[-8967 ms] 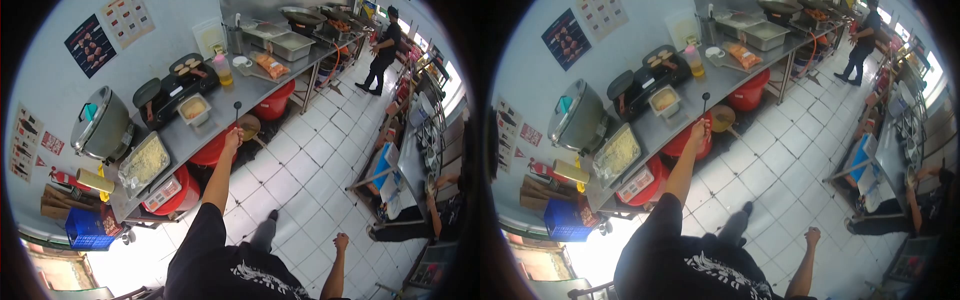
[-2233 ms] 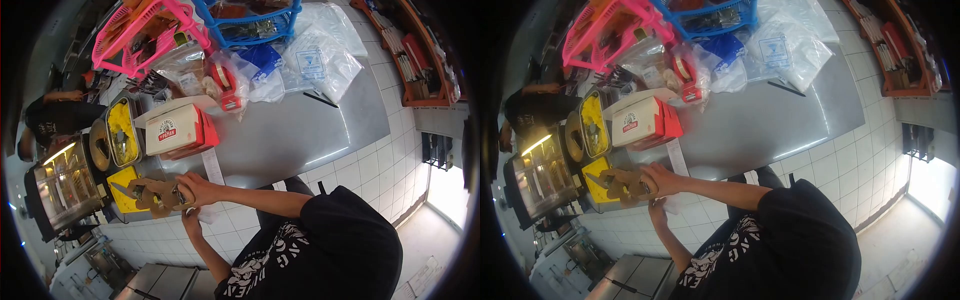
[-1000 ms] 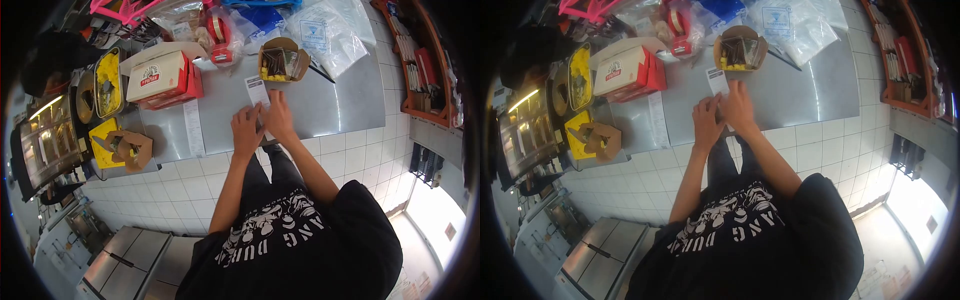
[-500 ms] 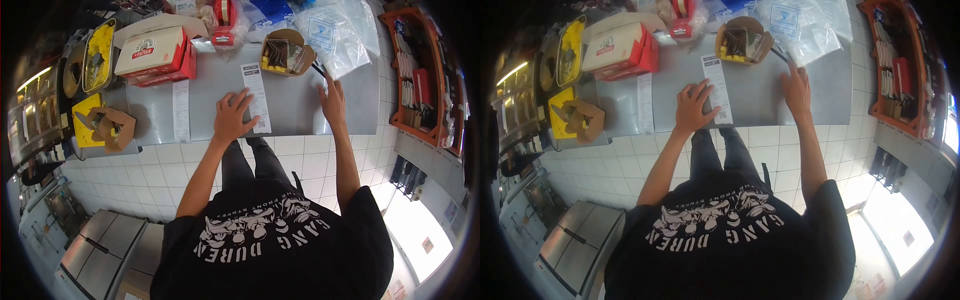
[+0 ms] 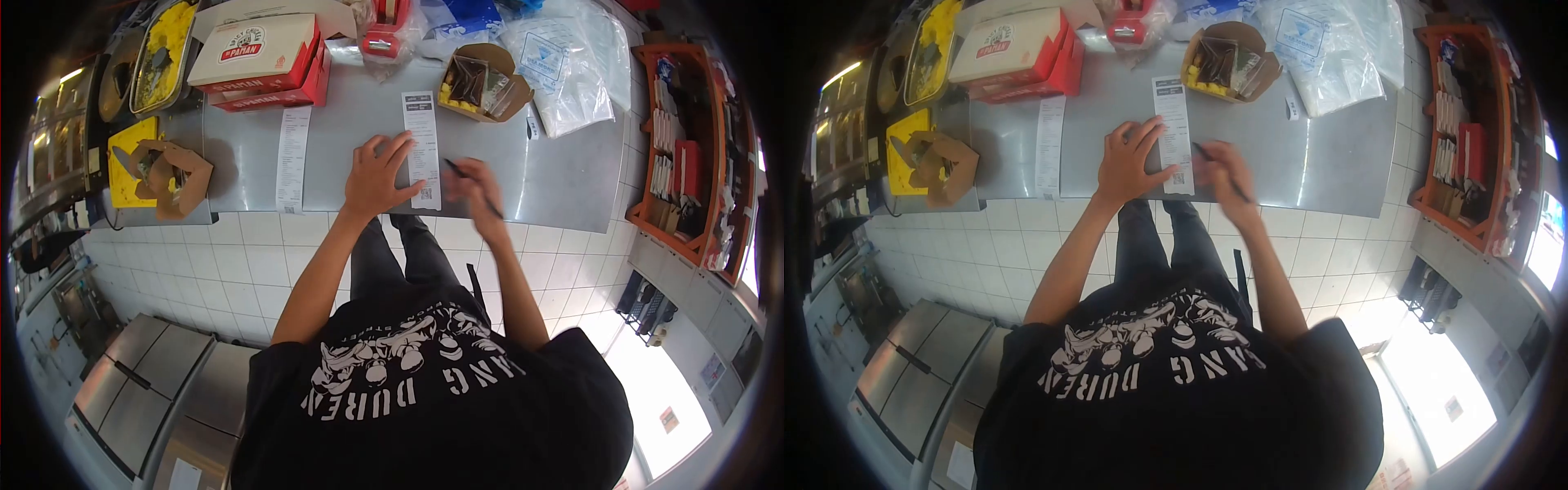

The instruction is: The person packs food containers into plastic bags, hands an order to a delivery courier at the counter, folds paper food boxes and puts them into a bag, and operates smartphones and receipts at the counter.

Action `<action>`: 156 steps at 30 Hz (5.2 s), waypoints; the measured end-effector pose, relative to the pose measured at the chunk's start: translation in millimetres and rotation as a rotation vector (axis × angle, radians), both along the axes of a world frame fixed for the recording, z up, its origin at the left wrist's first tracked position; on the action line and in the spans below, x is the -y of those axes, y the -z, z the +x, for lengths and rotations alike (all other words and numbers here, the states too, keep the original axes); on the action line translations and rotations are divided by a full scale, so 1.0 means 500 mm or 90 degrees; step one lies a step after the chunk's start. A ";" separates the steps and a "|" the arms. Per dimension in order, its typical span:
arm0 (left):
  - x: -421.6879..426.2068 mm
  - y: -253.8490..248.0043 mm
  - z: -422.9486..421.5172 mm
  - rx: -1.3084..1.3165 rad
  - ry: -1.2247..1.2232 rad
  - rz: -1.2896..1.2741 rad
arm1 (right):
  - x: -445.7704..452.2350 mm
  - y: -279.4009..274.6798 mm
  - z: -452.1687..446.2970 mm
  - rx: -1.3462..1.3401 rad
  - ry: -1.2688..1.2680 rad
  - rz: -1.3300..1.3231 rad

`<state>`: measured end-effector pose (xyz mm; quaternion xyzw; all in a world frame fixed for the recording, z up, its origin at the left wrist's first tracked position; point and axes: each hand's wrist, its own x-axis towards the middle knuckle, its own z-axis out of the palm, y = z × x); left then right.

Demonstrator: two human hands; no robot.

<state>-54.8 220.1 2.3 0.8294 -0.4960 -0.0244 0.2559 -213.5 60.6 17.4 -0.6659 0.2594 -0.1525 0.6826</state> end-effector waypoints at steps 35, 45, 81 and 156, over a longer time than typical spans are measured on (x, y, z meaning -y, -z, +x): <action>-0.002 0.006 0.007 -0.012 -0.009 0.012 | -0.046 0.014 0.074 -0.098 -0.024 -0.194; 0.004 0.008 0.010 -0.006 -0.012 -0.017 | -0.039 0.012 0.055 -0.136 -0.085 -0.175; -0.490 -0.137 0.195 -0.125 -0.645 -0.313 | -0.159 -0.005 0.209 -0.357 0.065 -0.733; 0.237 -0.111 0.019 -0.401 -0.142 -0.245 | 0.229 -0.144 0.175 -0.259 -0.173 0.075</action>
